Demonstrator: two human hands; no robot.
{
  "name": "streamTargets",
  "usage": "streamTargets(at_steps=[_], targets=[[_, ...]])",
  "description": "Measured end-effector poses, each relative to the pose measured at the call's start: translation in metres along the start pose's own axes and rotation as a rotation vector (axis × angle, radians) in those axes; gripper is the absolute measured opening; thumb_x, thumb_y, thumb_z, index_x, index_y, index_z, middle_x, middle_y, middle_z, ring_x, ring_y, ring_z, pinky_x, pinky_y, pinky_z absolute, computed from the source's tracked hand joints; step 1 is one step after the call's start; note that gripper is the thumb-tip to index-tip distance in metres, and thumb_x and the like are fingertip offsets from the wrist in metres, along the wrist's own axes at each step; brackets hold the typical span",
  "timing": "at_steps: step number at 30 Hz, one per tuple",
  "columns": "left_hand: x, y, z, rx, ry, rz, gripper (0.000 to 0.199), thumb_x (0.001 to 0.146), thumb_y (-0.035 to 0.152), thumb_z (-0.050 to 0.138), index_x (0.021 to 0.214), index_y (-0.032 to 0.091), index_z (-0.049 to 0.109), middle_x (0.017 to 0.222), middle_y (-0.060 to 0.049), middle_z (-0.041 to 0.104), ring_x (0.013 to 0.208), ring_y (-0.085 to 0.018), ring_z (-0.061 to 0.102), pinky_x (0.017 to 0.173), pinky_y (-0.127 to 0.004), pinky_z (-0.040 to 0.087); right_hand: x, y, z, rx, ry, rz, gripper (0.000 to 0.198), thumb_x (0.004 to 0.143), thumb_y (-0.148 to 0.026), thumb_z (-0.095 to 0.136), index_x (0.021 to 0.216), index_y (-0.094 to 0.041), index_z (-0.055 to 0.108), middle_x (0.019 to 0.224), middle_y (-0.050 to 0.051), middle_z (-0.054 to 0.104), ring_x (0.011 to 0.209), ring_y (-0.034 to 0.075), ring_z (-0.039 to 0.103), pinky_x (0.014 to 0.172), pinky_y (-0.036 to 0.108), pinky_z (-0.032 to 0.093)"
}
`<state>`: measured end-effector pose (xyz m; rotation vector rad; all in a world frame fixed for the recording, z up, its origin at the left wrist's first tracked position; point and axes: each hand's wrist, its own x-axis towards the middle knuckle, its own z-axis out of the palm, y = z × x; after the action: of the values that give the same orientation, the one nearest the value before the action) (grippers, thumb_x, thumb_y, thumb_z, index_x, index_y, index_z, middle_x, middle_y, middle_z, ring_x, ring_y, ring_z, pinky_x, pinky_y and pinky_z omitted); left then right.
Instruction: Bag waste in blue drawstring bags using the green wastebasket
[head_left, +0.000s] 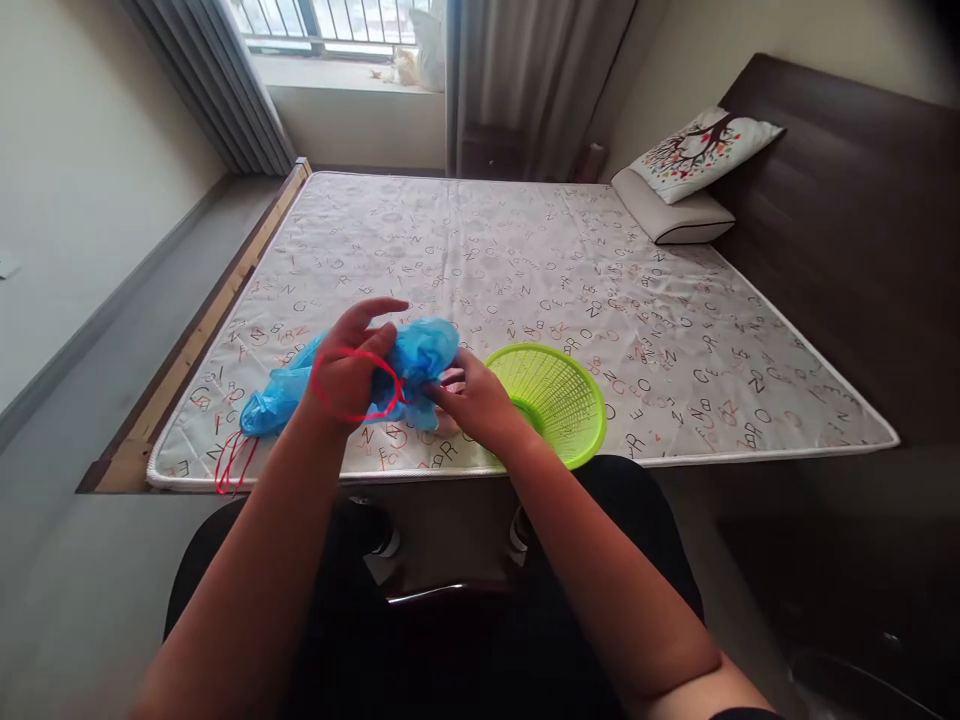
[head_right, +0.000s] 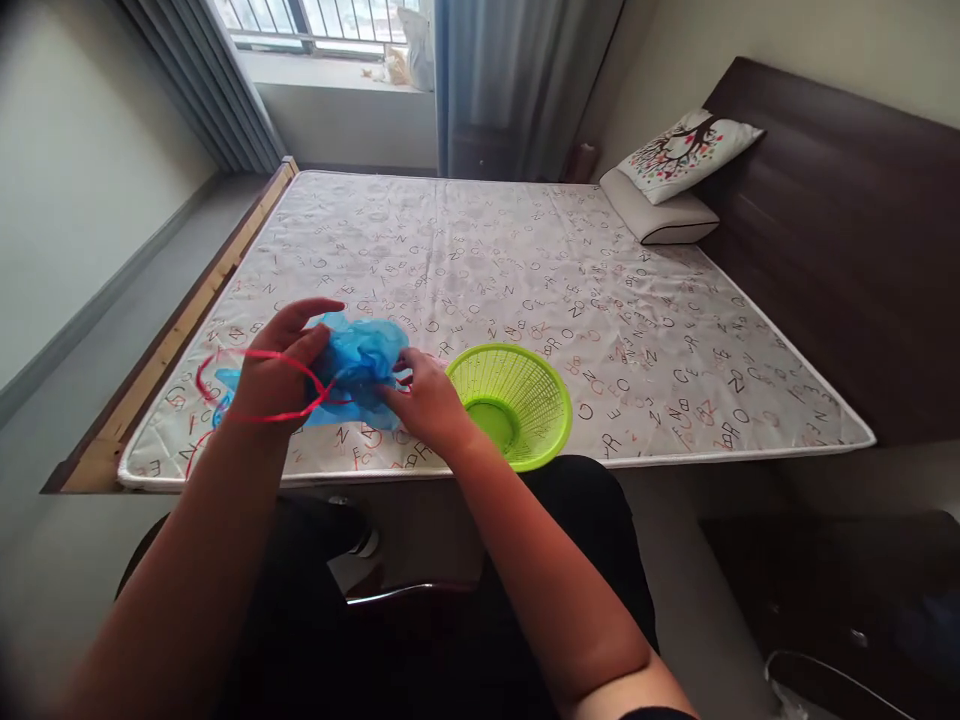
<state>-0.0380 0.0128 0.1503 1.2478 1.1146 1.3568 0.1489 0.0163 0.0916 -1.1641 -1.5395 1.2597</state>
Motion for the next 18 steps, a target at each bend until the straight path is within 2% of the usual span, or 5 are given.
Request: streamTargets(at_steps=[3, 6, 9, 13, 18], targets=[[0.003, -0.002, -0.003, -0.038, -0.04, -0.037, 0.044, 0.088, 0.045, 0.083, 0.126, 0.024, 0.073, 0.063, 0.003, 0.058, 0.048, -0.012, 0.05, 0.045, -0.026, 0.041, 0.004, 0.005, 0.005, 0.135, -0.095, 0.064, 0.021, 0.088, -0.042, 0.076, 0.097, -0.024, 0.071, 0.096, 0.003, 0.073, 0.09, 0.02, 0.069, 0.083, 0.036, 0.058], [0.013, -0.012, -0.014, 0.03, 0.009, -0.066, 0.046, 0.085, 0.04, 0.083, 0.126, 0.024, 0.072, 0.069, 0.002, 0.059, 0.053, -0.012, 0.051, 0.048, -0.026, 0.042, 0.006, 0.005, 0.011, 0.28, -0.036, 0.075, 0.025, 0.086, -0.045, 0.078, 0.094, -0.023, 0.069, 0.094, 0.002, 0.072, 0.09, 0.019, 0.068, 0.082, 0.033, 0.056], [0.022, -0.027, -0.03, 0.192, 0.227, -0.069, 0.038, 0.086, 0.032, 0.078, 0.122, 0.023, 0.071, 0.088, -0.003, 0.065, 0.07, -0.016, 0.06, 0.061, -0.028, 0.051, 0.008, 0.009, 0.018, 0.4, 0.052, 0.09, 0.032, 0.084, -0.051, 0.079, 0.097, -0.023, 0.067, 0.091, 0.001, 0.07, 0.084, 0.016, 0.064, 0.075, 0.029, 0.053], [0.012, -0.031, -0.039, 0.459, 0.497, 0.103, 0.025, 0.086, 0.023, 0.076, 0.11, 0.021, 0.069, 0.116, -0.01, 0.067, 0.104, -0.024, 0.065, 0.085, -0.034, 0.058, 0.009, 0.017, 0.025, 0.472, 0.178, 0.104, 0.032, 0.084, -0.049, 0.078, 0.097, -0.023, 0.064, 0.086, -0.003, 0.065, 0.074, 0.012, 0.057, 0.069, 0.025, 0.046], [-0.013, -0.023, -0.012, 0.489, 0.263, 0.105, 0.017, 0.093, 0.037, 0.078, 0.095, 0.022, 0.07, 0.084, -0.002, 0.066, 0.076, -0.017, 0.062, 0.069, -0.03, 0.05, 0.007, 0.012, 0.026, 0.569, 0.206, 0.098, 0.035, 0.083, -0.048, 0.083, 0.099, -0.024, 0.063, 0.086, -0.003, 0.066, 0.074, 0.011, 0.059, 0.068, 0.024, 0.048]])
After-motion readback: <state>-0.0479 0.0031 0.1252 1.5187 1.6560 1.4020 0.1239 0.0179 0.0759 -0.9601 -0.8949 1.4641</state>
